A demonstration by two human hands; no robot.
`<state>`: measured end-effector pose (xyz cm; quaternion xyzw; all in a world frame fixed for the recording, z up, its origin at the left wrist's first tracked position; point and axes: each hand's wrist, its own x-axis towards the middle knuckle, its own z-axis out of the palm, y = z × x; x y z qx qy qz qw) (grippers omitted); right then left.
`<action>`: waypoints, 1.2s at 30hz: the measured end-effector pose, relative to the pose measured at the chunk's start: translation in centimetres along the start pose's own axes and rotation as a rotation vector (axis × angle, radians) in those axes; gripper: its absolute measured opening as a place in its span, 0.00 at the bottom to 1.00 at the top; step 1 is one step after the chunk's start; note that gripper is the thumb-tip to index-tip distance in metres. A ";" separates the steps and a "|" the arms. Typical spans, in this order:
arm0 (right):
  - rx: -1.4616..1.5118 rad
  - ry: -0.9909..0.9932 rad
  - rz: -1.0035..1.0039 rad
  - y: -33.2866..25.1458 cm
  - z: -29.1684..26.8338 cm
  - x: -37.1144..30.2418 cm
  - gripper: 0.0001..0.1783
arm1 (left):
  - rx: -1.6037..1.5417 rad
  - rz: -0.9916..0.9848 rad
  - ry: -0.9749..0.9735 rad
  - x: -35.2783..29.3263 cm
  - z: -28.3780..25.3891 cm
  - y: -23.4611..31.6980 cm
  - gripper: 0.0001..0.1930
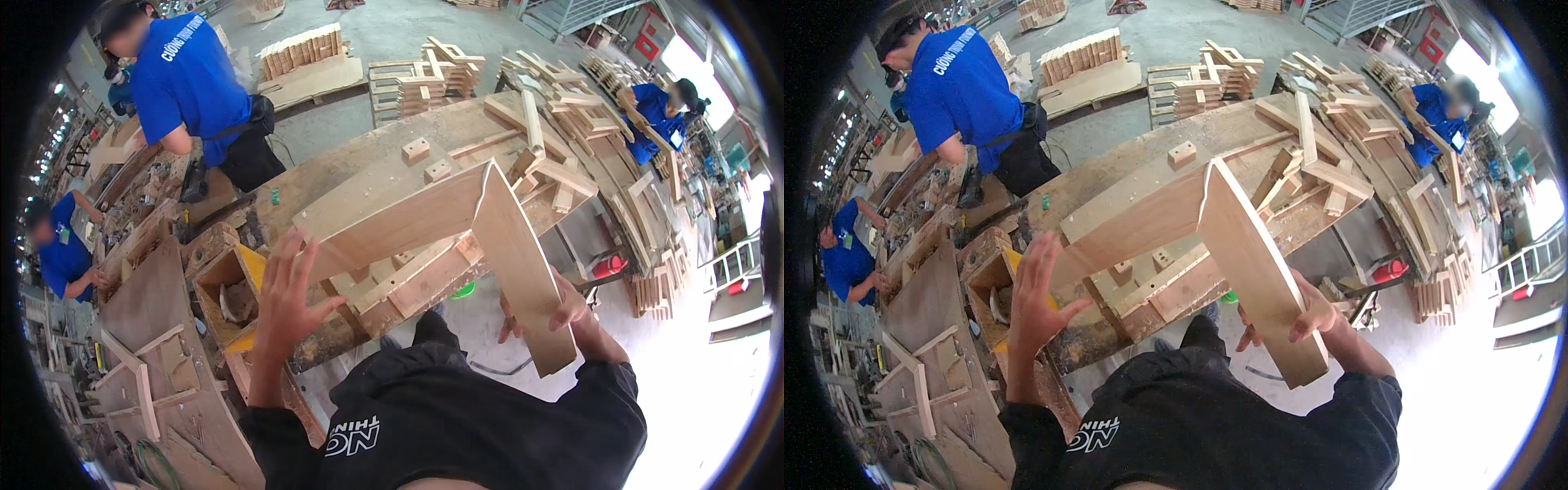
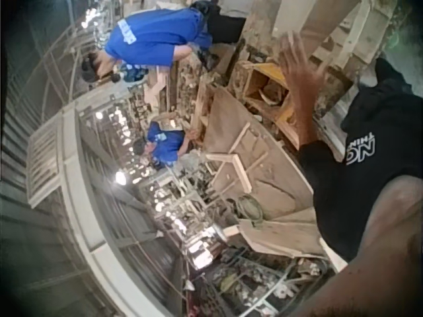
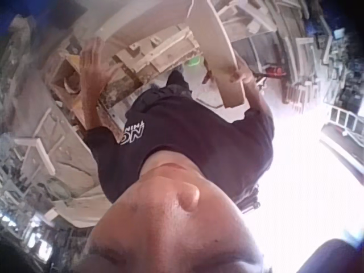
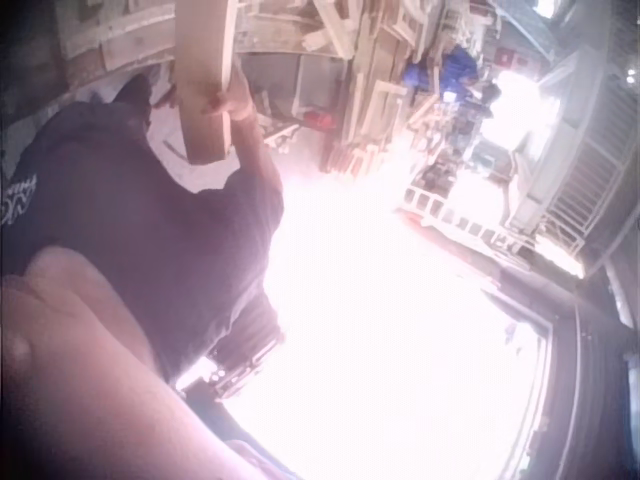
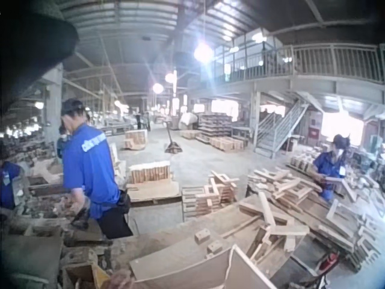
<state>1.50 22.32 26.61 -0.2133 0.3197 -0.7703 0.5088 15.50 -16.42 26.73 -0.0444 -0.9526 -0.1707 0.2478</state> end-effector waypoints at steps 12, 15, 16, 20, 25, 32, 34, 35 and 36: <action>-0.171 -0.008 0.076 0.6 1.4 2.0 0.50 | -0.163 0.046 0.024 2.5 2.1 -4.4 0.41; -0.189 0.081 0.171 1.3 1.2 2.4 0.57 | -0.150 0.083 0.132 3.1 3.1 -5.2 0.41; -0.186 0.117 0.166 1.7 1.0 2.6 0.57 | -0.138 0.097 0.167 3.5 3.2 -5.3 0.41; -0.363 0.132 0.083 2.6 1.0 3.5 0.53 | -0.113 0.196 0.309 5.1 3.6 -5.4 0.40; -0.751 0.130 -0.176 2.9 2.8 5.4 0.46 | -0.057 0.185 0.417 6.8 3.4 -5.7 0.40; -1.467 0.135 -0.495 1.1 1.7 6.0 0.43 | -0.007 -0.078 0.421 7.5 4.5 -6.3 0.35; -1.620 0.221 -0.584 -0.6 1.4 5.7 0.41 | 0.139 -0.151 0.303 5.7 5.0 -8.1 0.32; -1.732 0.262 -0.616 -1.7 1.0 5.3 0.41 | 0.220 -0.227 0.251 4.2 5.1 -9.1 0.32; -1.856 0.316 -0.631 -2.9 0.4 4.7 0.41 | 0.284 -0.296 0.196 2.8 6.0 -10.0 0.33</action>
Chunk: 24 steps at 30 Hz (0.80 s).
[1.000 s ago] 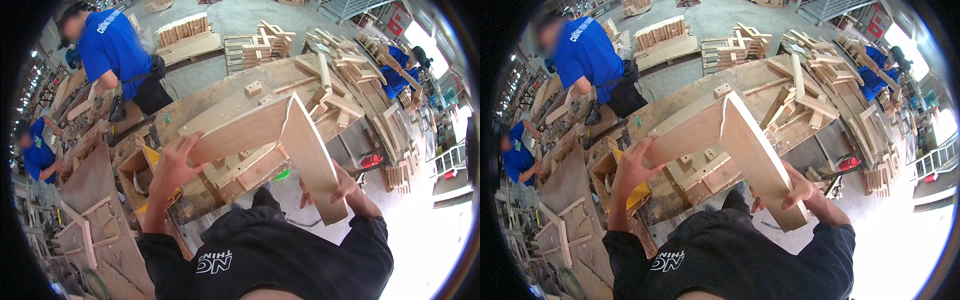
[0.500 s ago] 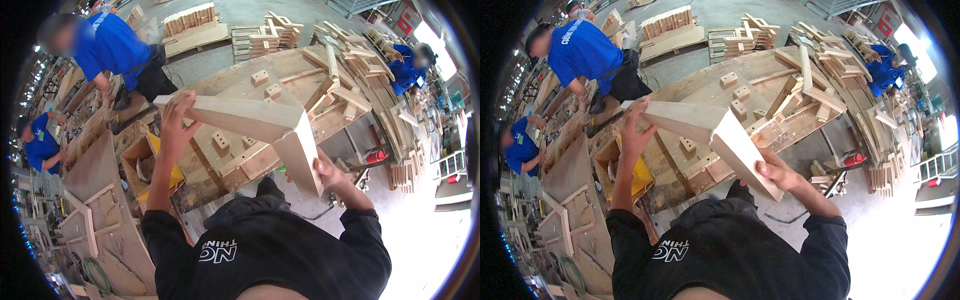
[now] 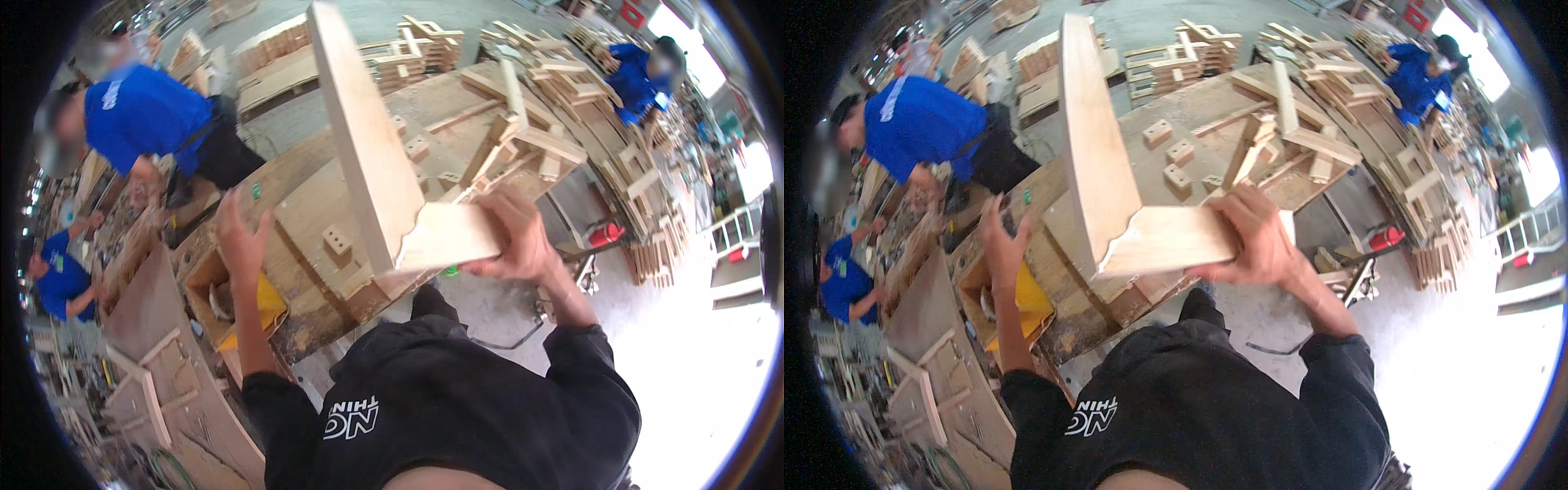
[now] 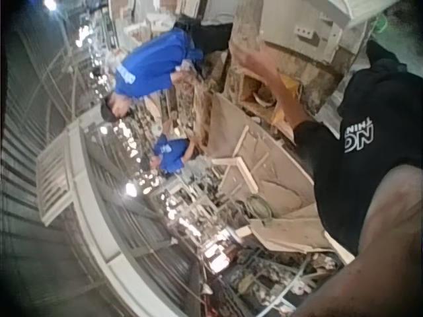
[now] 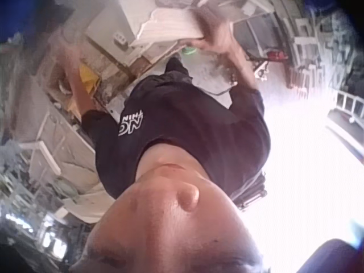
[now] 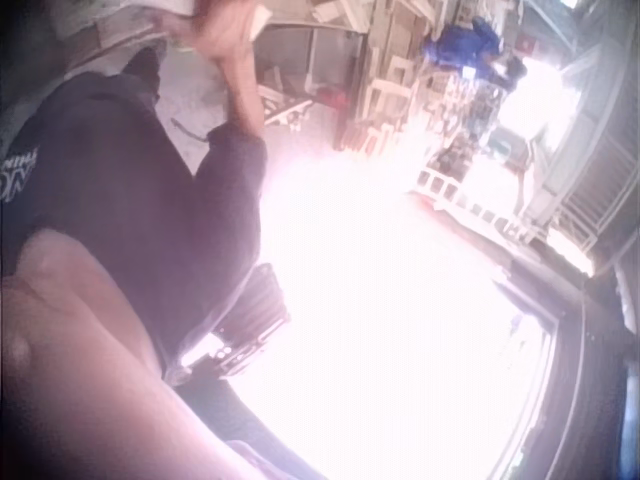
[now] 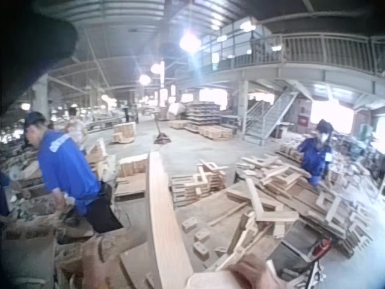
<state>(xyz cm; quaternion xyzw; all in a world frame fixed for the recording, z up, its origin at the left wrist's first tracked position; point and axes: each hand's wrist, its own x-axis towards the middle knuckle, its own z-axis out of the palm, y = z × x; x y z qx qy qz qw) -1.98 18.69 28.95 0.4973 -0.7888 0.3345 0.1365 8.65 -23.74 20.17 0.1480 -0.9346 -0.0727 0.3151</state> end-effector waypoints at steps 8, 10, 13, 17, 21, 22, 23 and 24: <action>-0.312 0.283 0.410 11.4 -8.4 -3.8 0.37 | 0.131 -0.651 -0.247 -11.8 2.9 -6.2 0.41; -0.029 0.359 0.545 15.3 -9.5 -4.5 0.37 | 0.187 -0.732 -0.260 -12.6 3.4 -5.3 0.42; 0.309 0.494 0.722 22.8 -10.2 -8.0 0.37 | 0.319 -0.817 -0.266 -12.0 4.3 -4.5 0.42; 1.030 0.848 0.915 31.9 -6.4 -9.0 0.36 | 0.464 -0.968 -0.374 -10.1 4.0 -3.3 0.41; 1.367 0.903 0.905 41.2 -2.7 -10.9 0.40 | 0.426 -0.869 -0.302 -9.3 4.1 -2.7 0.40; 1.453 0.882 0.912 43.0 -1.7 -11.1 0.42 | 0.440 -0.859 -0.293 -8.9 4.1 -2.2 0.40; 1.466 0.919 0.938 44.8 -1.2 -11.4 0.42 | 0.455 -0.847 -0.285 -8.4 4.4 -1.7 0.40; 1.485 0.926 0.974 46.5 -0.8 -11.9 0.42 | 0.470 -0.832 -0.277 -7.8 4.8 -1.3 0.40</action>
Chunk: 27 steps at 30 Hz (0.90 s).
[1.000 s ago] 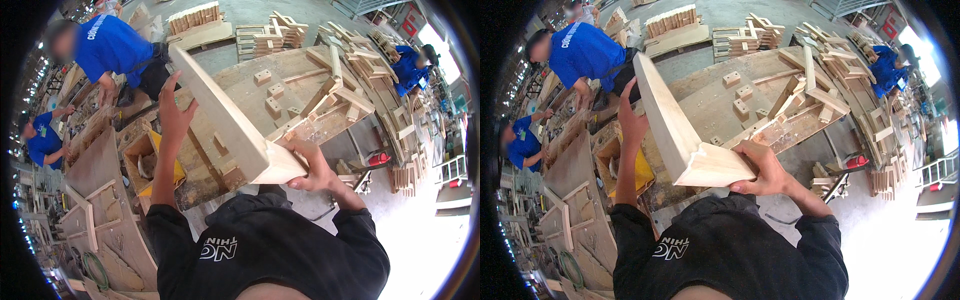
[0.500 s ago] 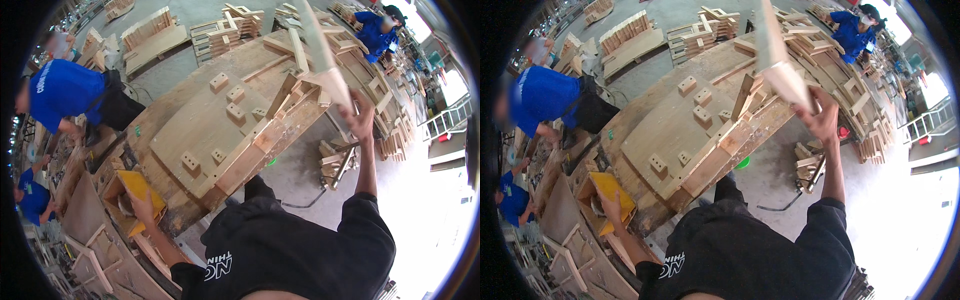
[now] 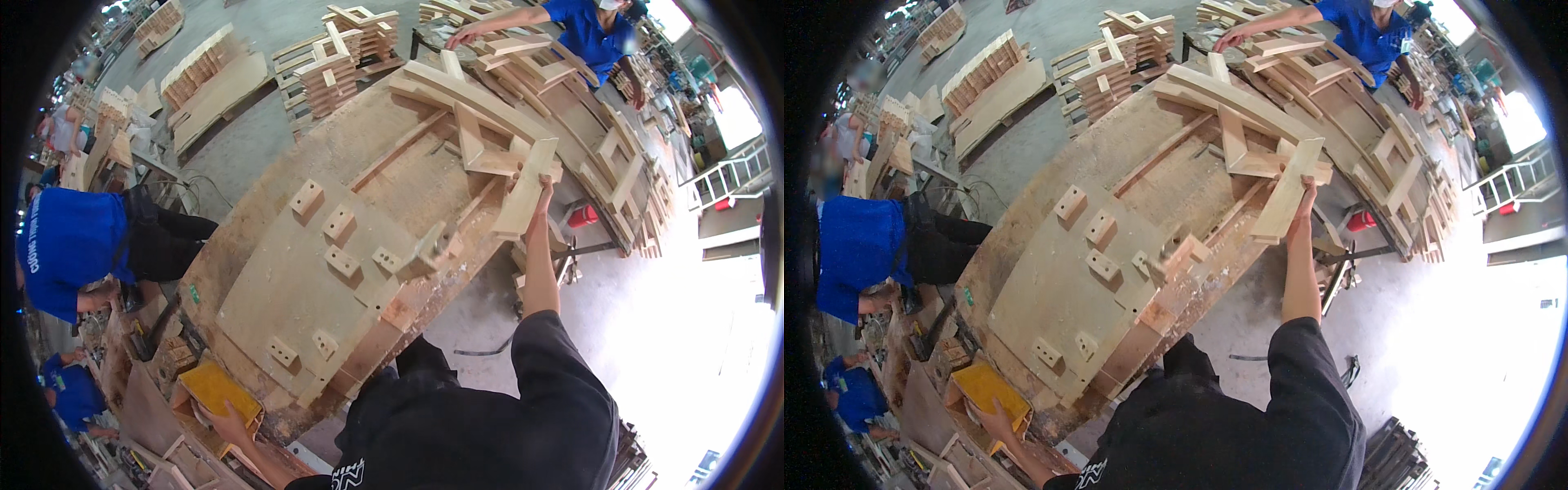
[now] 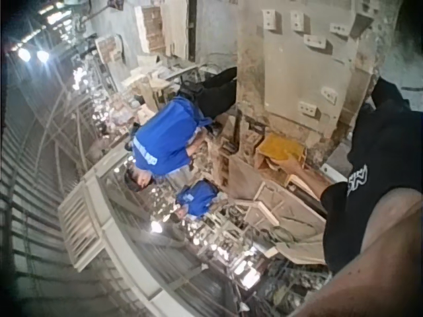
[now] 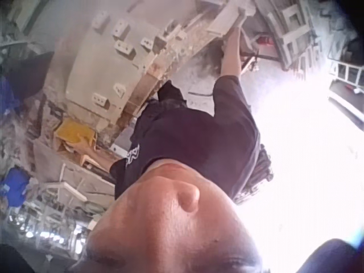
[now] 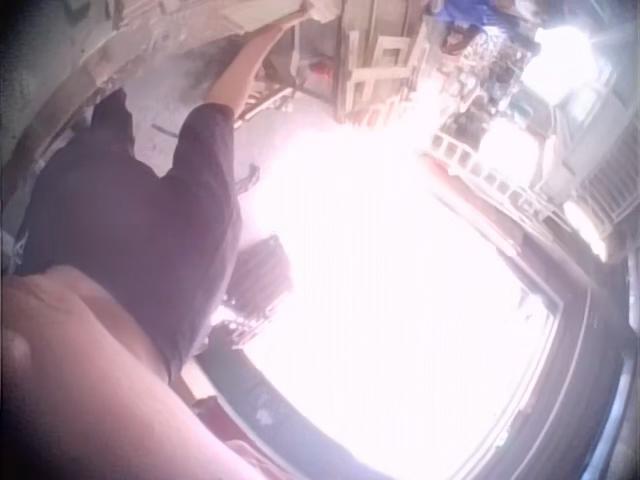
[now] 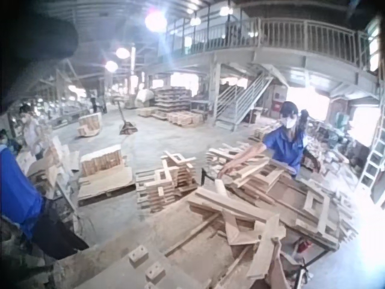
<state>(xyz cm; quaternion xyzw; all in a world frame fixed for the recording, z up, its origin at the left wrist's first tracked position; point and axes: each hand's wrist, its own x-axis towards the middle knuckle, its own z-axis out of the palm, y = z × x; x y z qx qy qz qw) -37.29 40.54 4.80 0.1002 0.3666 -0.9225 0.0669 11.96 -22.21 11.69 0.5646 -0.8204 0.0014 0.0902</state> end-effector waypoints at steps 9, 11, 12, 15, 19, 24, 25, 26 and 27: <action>-0.795 0.355 -0.095 -6.6 -4.9 6.9 0.35 | 0.057 0.006 0.044 0.2 -0.8 1.9 0.41; -1.061 0.360 -0.254 -10.0 -3.1 7.8 0.33 | 0.001 -0.032 0.067 -1.1 0.5 1.0 0.41; -1.334 0.479 -0.282 -9.5 -4.5 5.8 0.31 | 0.050 0.009 0.033 0.4 1.6 2.1 0.41; -1.769 0.653 -0.497 -4.9 -0.8 3.7 0.26 | 0.124 -0.056 0.045 -0.1 0.1 -0.1 0.41; -1.812 0.605 -0.706 -5.4 3.3 -0.2 0.25 | 0.028 -0.108 -0.066 0.6 2.1 -2.1 0.42; -1.849 0.264 -0.651 0.3 10.7 -8.8 0.16 | -0.507 -0.030 -0.172 -1.2 0.1 -7.4 0.40; -1.443 0.030 -0.887 -4.0 7.8 -10.3 0.18 | -0.669 -0.025 -0.258 0.6 1.7 -4.9 0.36; -1.444 0.080 -0.983 -3.3 8.3 -12.3 0.16 | -0.658 0.154 -0.115 0.4 0.3 -4.5 0.33; -1.419 0.108 -1.084 -2.3 9.8 -14.9 0.16 | -0.531 0.076 -0.212 0.2 -1.7 -4.4 0.33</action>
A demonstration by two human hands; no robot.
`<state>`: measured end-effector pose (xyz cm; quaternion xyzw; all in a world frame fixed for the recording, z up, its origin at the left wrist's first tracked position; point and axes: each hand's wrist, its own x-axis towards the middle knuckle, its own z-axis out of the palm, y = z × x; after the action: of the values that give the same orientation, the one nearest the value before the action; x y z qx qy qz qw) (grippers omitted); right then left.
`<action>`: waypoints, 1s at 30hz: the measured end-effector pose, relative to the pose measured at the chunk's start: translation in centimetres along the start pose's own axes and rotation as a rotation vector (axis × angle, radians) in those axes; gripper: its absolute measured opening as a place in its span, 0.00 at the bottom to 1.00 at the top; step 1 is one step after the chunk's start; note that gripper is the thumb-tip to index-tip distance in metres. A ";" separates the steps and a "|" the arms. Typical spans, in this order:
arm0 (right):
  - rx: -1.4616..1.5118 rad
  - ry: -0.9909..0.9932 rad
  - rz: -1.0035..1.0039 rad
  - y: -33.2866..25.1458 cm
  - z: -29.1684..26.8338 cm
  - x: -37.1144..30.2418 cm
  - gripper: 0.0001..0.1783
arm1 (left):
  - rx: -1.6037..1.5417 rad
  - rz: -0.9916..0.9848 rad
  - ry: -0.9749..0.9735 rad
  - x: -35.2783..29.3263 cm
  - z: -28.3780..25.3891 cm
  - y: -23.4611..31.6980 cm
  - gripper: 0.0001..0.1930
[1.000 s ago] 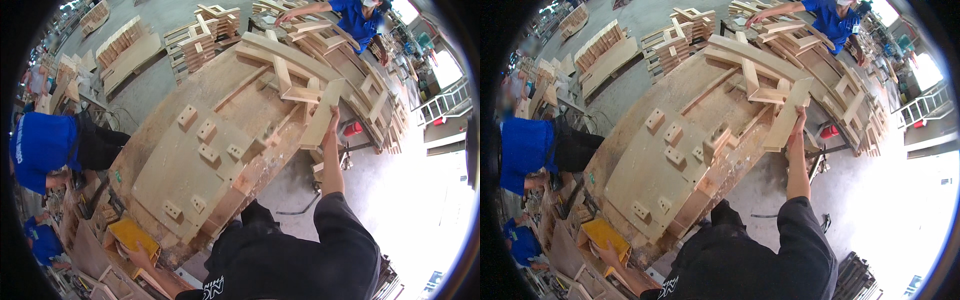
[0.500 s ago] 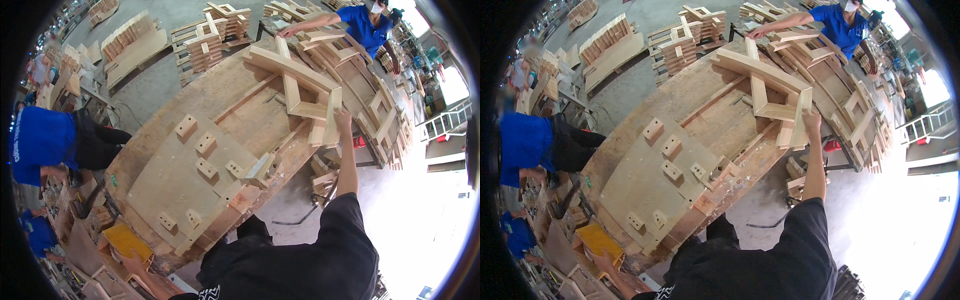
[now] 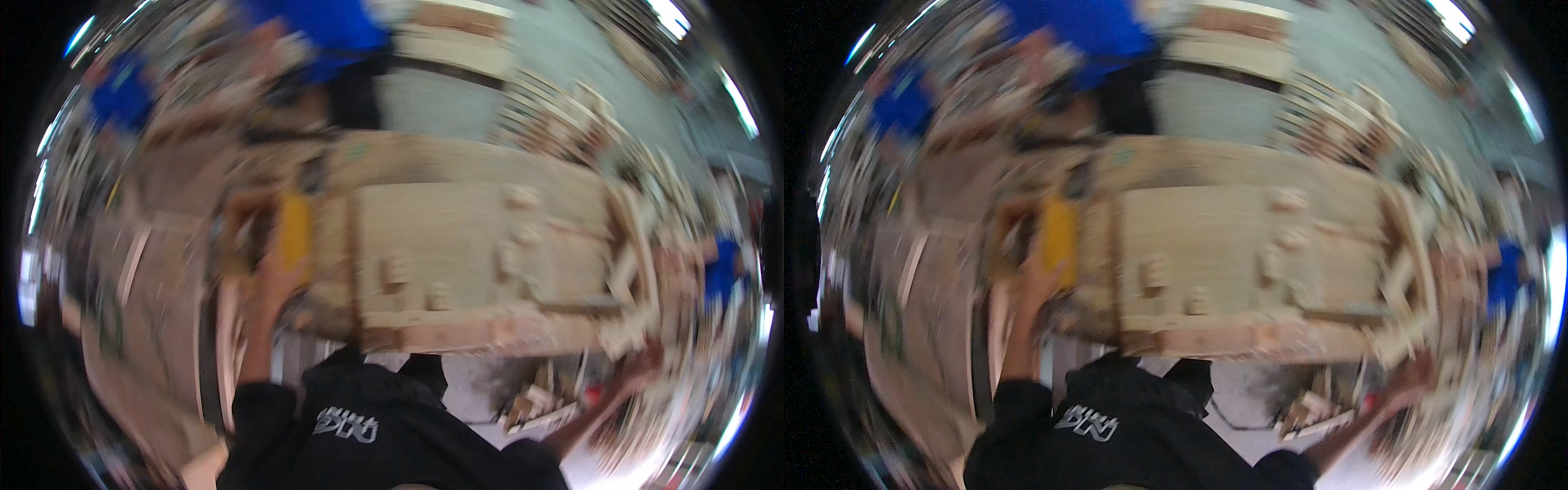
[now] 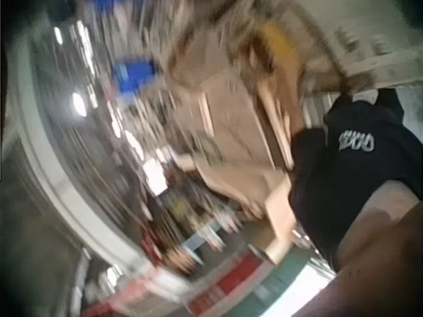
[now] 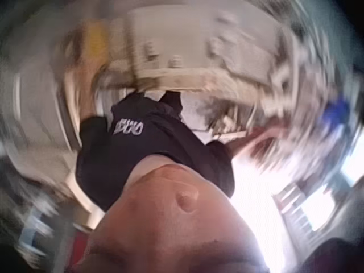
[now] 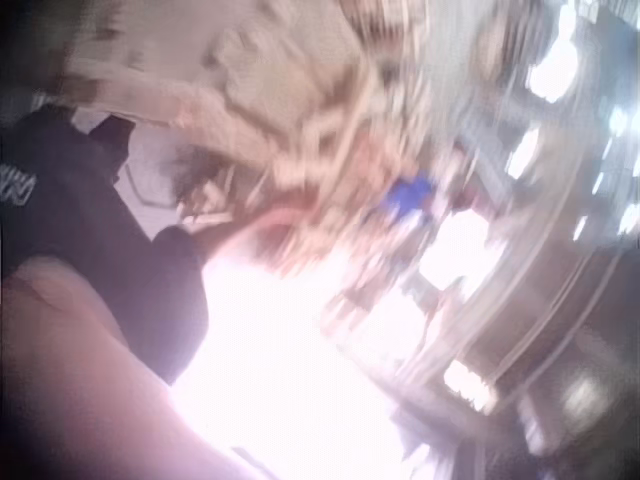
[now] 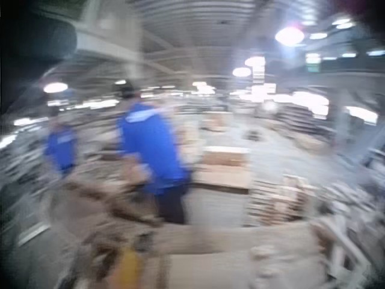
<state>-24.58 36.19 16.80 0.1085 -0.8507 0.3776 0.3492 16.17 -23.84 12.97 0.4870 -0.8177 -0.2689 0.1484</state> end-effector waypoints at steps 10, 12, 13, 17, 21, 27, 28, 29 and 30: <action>0.103 -0.107 -0.602 -26.0 4.9 -6.8 0.14 | 0.227 -0.148 0.598 -5.2 -13.9 -20.1 0.22; 0.163 -0.266 -0.470 -27.2 4.8 -7.8 0.14 | -0.152 -0.345 0.792 -2.8 -18.2 -25.8 0.10; 0.187 -0.302 -0.404 -28.4 4.9 -8.7 0.15 | -0.062 -0.294 0.882 -1.5 -20.4 -28.5 0.09; 0.155 -0.360 -0.449 -35.3 4.3 -10.1 0.08 | 0.250 -0.377 0.668 2.6 -25.5 -37.1 0.09; 0.119 -0.330 -0.708 -45.6 3.6 -11.0 0.06 | 0.403 -0.371 0.389 6.3 -27.6 -40.7 0.12; 0.125 -0.346 -0.891 -50.8 1.5 -10.6 0.14 | 0.549 -0.422 0.302 8.9 -27.7 -38.4 0.15; 0.110 -0.347 -0.870 -50.7 1.0 -11.0 0.14 | 0.570 -0.437 0.298 9.0 -28.3 -38.7 0.16; 0.095 -0.349 -0.854 -50.5 0.5 -11.3 0.14 | 0.573 -0.450 0.296 8.6 -29.0 -39.2 0.16; 0.075 -0.357 -0.834 -50.3 0.2 -11.6 0.14 | 0.583 -0.467 0.284 8.5 -29.1 -39.3 0.17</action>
<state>6.37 0.39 37.38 0.5181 -0.7668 0.2105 0.3150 54.94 -54.87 13.44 0.7138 -0.6983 0.0180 0.0505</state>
